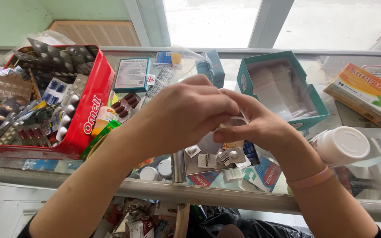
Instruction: Cutting pill blister packs with scissors and organizing them into small bags
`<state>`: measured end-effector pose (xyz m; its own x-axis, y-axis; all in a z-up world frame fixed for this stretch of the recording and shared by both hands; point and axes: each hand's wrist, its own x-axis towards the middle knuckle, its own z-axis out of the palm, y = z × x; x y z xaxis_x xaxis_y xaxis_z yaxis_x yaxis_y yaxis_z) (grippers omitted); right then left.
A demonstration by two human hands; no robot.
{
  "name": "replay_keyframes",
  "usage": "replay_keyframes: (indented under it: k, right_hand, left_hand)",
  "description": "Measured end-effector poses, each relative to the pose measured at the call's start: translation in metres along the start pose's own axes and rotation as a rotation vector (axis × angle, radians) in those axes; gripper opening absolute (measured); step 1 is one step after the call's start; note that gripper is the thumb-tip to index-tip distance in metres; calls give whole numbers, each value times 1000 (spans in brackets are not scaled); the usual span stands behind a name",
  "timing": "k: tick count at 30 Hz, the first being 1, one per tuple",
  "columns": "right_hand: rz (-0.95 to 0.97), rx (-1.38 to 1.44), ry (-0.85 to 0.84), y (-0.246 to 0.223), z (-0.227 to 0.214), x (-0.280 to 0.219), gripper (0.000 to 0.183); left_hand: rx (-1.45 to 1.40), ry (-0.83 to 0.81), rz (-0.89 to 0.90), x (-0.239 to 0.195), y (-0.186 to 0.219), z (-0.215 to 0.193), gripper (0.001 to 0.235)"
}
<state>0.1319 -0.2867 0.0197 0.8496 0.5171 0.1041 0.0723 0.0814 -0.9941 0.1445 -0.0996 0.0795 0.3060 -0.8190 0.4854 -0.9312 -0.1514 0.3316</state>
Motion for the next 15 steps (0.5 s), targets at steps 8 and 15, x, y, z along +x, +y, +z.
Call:
replay_keyframes:
  k: [8, 15]
  right_hand:
    - [-301, 208, 247, -2, -19, 2, 26]
    - [-255, 278, 460, 4, -19, 3, 27]
  left_hand:
    - [-100, 272, -188, -9, -7, 44, 12]
    - [94, -338, -535, -7, 0, 99, 21]
